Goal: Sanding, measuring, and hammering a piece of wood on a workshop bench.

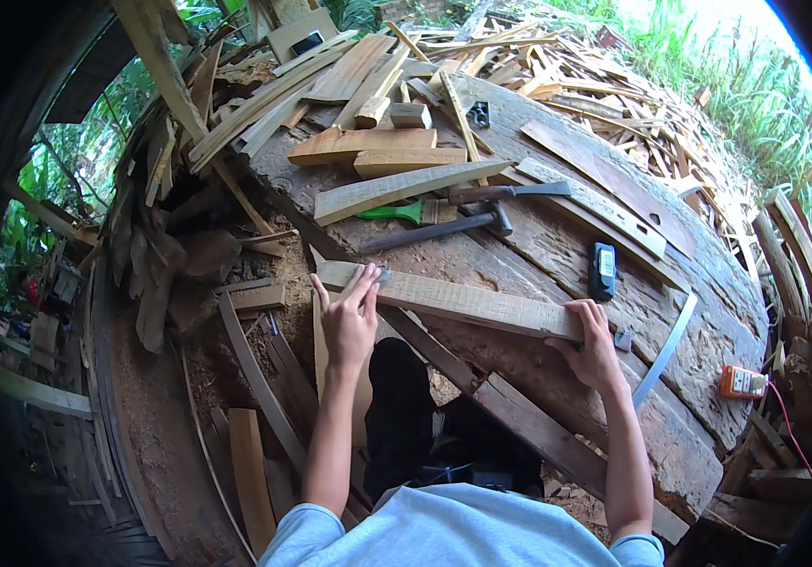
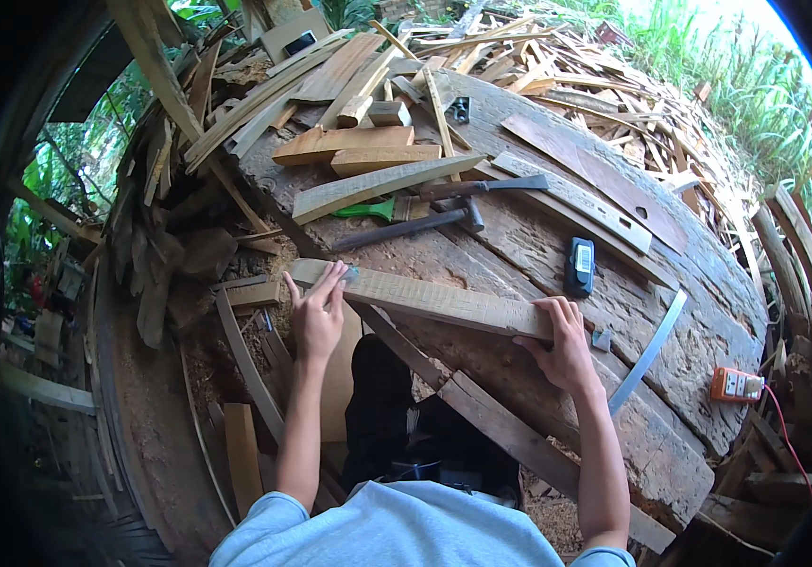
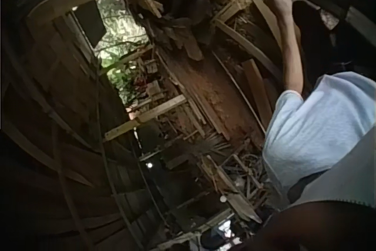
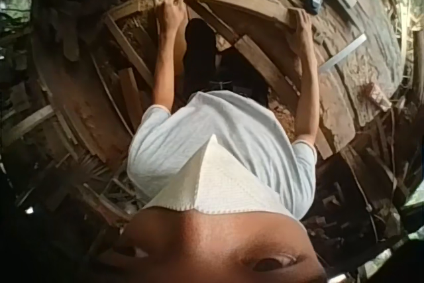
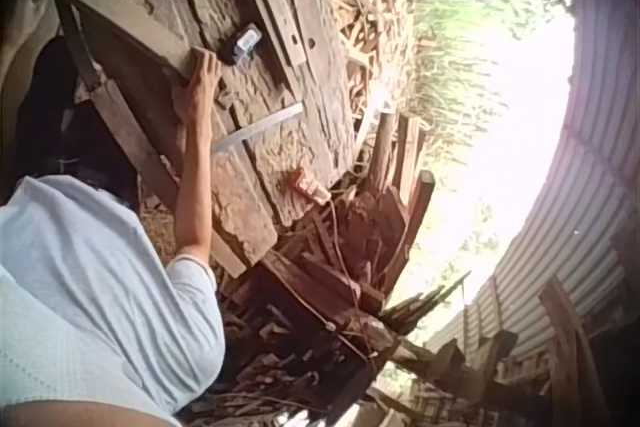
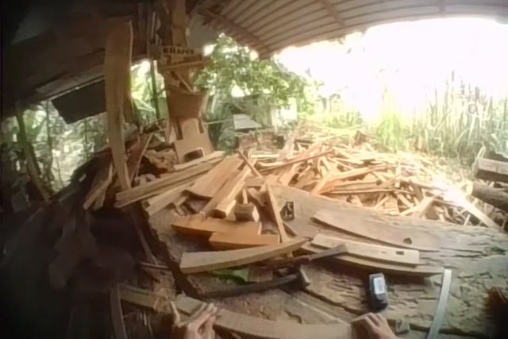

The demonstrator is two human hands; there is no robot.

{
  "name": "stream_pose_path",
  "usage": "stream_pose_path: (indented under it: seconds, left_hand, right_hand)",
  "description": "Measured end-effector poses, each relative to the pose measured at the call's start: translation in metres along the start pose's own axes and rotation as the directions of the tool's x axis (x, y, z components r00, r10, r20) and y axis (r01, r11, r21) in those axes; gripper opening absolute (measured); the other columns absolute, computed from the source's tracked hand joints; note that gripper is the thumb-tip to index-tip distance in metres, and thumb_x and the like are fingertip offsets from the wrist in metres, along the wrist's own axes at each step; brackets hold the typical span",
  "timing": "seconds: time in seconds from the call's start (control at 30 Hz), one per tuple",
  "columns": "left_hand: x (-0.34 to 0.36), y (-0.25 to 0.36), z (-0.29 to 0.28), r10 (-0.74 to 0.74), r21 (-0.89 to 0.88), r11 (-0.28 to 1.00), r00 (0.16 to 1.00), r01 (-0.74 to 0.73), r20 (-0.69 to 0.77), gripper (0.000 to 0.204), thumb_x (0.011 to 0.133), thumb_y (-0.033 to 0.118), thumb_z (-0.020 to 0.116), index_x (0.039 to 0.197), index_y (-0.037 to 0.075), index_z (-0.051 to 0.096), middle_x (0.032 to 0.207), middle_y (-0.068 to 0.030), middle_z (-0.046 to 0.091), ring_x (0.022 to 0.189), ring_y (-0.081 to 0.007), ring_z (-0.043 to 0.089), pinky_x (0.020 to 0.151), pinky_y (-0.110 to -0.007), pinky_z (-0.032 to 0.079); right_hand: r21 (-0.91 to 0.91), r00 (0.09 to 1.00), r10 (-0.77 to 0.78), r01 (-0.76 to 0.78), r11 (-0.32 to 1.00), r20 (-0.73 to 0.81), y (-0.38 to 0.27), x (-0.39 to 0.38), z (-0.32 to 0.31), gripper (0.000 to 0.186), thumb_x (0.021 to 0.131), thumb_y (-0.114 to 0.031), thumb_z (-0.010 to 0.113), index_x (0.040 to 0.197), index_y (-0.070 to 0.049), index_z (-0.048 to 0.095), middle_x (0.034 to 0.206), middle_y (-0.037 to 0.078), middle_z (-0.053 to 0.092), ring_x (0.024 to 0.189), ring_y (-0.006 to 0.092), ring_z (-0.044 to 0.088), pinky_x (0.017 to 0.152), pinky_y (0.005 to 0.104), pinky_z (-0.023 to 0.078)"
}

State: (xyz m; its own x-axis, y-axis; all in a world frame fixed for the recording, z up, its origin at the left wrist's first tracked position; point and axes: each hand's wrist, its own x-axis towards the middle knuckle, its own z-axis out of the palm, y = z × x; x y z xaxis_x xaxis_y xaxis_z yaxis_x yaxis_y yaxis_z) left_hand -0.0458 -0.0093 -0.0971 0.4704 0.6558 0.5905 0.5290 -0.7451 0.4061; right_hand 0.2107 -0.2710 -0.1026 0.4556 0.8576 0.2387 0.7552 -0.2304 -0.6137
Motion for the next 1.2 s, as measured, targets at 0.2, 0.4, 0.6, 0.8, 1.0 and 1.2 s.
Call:
stream_pose_path:
  seconds: [0.2,0.4,0.6,0.8,1.0,1.2]
  left_hand:
    - [-0.047,0.139,0.079,0.310,-0.336,0.902,0.949,-0.273,0.061,0.020,0.098,0.012,0.059,0.107,0.009,0.077,0.110,-0.0080,0.077,0.100,-0.0226,0.075,0.120,-0.066,0.025]
    - [-0.032,0.095,0.053,0.353,-0.267,0.914,0.922,-0.305,0.157,0.018,0.098,0.012,0.059,0.101,0.012,0.076,0.107,-0.0051,0.078,0.096,-0.0178,0.076,0.120,-0.067,0.024]
    - [-0.009,0.025,0.008,-0.084,-0.060,0.995,0.995,0.081,-0.047,0.018,0.096,0.016,0.066,0.109,0.015,0.078,0.112,-0.0063,0.077,0.106,-0.0254,0.073,0.121,-0.070,0.012]
    - [-0.053,0.145,0.092,0.334,-0.467,0.853,0.932,-0.234,0.142,0.018,0.101,0.020,0.061,0.106,0.017,0.078,0.115,-0.0035,0.075,0.111,-0.0195,0.072,0.120,-0.071,0.015]
    - [-0.017,0.028,0.022,0.155,-0.169,0.975,0.987,-0.145,0.046,0.016,0.099,0.019,0.064,0.104,0.016,0.079,0.114,-0.0027,0.077,0.104,-0.0185,0.075,0.120,-0.071,0.010]
    - [-0.006,0.037,0.025,0.081,-0.102,0.991,0.996,-0.083,-0.028,0.016,0.098,0.017,0.063,0.103,0.010,0.077,0.107,-0.0056,0.077,0.095,-0.0267,0.075,0.118,-0.073,0.017]
  right_hand:
    - [-0.009,0.999,-0.028,0.028,1.000,-0.028,-0.001,0.003,0.006,0.058,0.072,-0.016,0.086,0.122,-0.004,0.057,0.115,0.015,0.059,0.109,0.0370,0.054,0.098,0.0447,0.045]
    - [0.033,1.000,-0.020,0.021,0.999,-0.018,0.002,0.001,0.004,0.055,0.072,-0.012,0.085,0.119,-0.003,0.057,0.115,0.015,0.060,0.111,0.0372,0.055,0.100,0.0443,0.045]
    - [-0.049,1.000,0.000,-0.001,0.999,-0.026,-0.004,0.002,0.005,0.060,0.075,-0.023,0.087,0.122,-0.004,0.056,0.118,0.015,0.059,0.111,0.0361,0.053,0.100,0.0440,0.045]
    - [-0.028,0.998,-0.061,0.060,0.998,-0.017,-0.001,0.004,0.004,0.061,0.074,-0.022,0.088,0.122,-0.003,0.056,0.117,0.016,0.059,0.110,0.0363,0.054,0.099,0.0443,0.045]
    - [0.002,0.998,-0.047,0.047,0.999,-0.036,-0.001,0.001,0.002,0.057,0.075,-0.016,0.087,0.120,-0.004,0.055,0.114,0.015,0.058,0.109,0.0367,0.055,0.097,0.0435,0.046]
    - [-0.042,0.999,-0.022,0.021,0.999,-0.027,-0.009,0.002,0.008,0.056,0.076,-0.020,0.087,0.120,-0.003,0.057,0.115,0.016,0.059,0.110,0.0366,0.054,0.098,0.0451,0.046]
